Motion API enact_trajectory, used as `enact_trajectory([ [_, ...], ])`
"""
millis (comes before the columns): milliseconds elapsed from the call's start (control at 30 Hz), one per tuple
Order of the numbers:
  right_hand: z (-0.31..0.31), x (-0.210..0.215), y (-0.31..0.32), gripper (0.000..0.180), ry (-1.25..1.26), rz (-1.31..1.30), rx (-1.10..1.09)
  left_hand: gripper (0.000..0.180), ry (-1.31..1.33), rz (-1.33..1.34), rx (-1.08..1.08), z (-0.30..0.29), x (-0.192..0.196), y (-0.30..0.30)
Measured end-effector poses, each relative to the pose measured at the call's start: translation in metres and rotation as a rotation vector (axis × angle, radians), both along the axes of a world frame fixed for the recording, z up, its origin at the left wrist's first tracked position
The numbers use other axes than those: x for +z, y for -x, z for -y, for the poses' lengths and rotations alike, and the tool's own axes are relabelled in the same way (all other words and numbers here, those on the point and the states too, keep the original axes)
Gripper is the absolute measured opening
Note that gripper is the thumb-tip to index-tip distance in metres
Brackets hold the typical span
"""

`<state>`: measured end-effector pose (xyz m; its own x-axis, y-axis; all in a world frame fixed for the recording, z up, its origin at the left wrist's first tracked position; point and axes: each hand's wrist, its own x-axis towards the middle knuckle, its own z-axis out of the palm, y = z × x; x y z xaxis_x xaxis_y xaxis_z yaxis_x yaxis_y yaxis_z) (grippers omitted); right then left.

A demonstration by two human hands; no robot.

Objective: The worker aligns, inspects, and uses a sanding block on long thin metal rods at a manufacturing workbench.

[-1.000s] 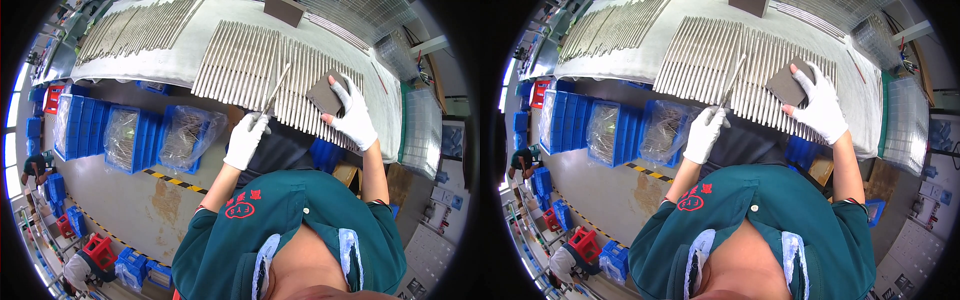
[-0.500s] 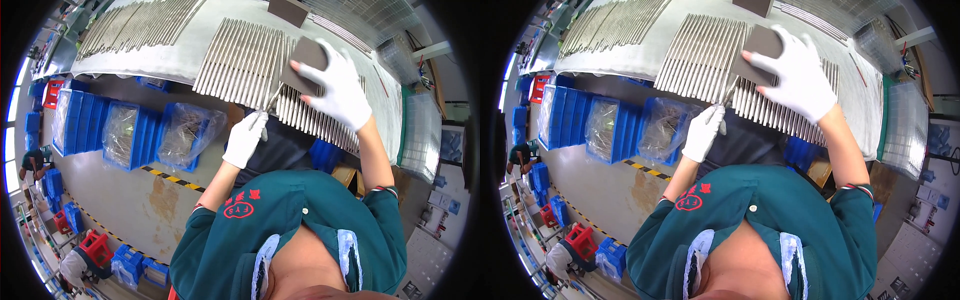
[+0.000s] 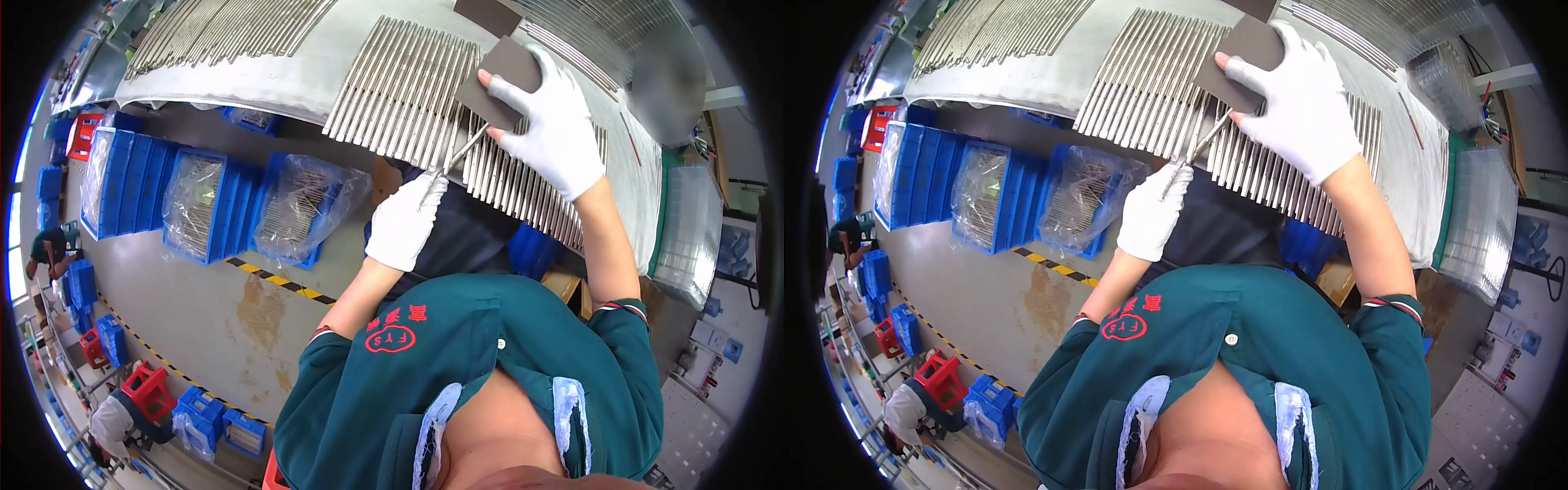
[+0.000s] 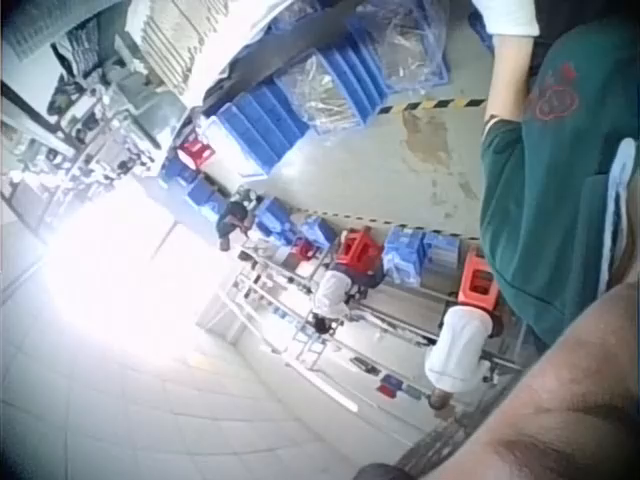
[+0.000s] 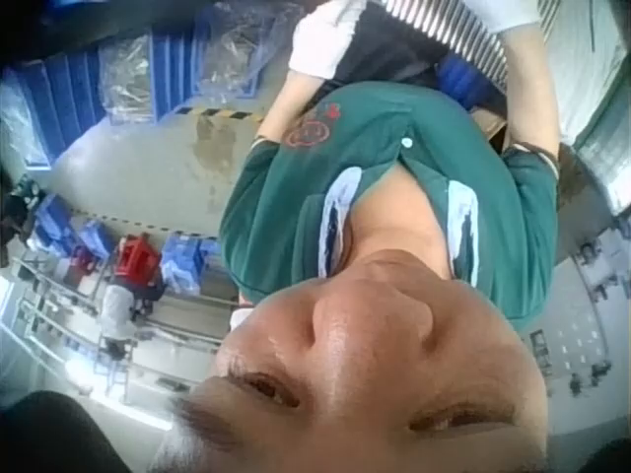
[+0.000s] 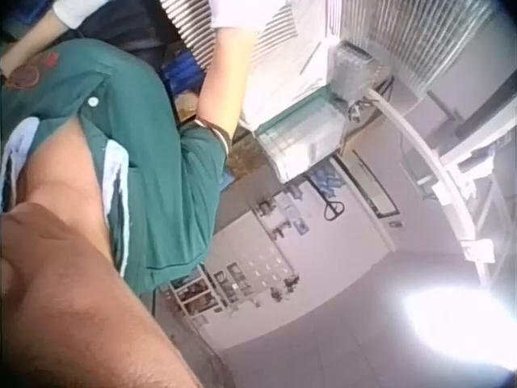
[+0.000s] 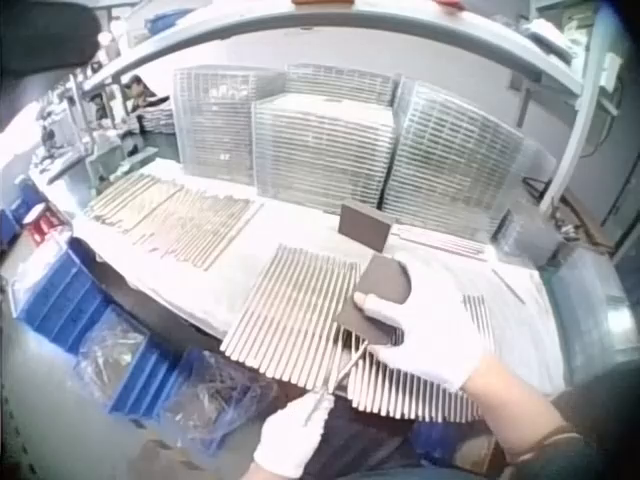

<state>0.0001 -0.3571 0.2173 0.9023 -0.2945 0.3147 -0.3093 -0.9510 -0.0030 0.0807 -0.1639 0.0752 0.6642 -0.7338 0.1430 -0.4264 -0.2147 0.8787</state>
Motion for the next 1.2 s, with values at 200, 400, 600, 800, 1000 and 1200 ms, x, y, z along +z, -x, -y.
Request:
enact_trajectory([
  [200, -0.003, -0.011, 0.058, 0.063, -0.055, -0.143, -0.088, 0.027, -0.016, -0.195, 0.0, -0.001, 0.0, -0.001],
  [400, -0.009, -0.003, 0.031, 0.064, -0.008, -0.067, 0.031, 0.024, -0.029, -0.089, 0.006, -0.003, 0.003, -0.002],
  [600, -0.006, -0.011, 0.012, 0.062, -0.09, 0.029, 0.047, 0.021, -0.044, 0.267, 0.036, -0.003, 0.005, -0.003],
  [800, -0.007, -0.007, 0.021, 0.062, -0.039, 0.015, 0.031, 0.02, -0.041, 0.255, -0.001, -0.002, 0.002, -0.006],
  [1000, -0.011, -0.018, 0.033, 0.064, -0.121, 0.056, -0.042, 0.019, -0.107, 0.44, 0.058, -0.002, 0.018, -0.006],
  [1200, -0.013, -0.017, 0.08, 0.067, -0.364, 0.039, -0.168, 0.02, -0.089, 0.379, 0.069, -0.003, 0.026, -0.006],
])
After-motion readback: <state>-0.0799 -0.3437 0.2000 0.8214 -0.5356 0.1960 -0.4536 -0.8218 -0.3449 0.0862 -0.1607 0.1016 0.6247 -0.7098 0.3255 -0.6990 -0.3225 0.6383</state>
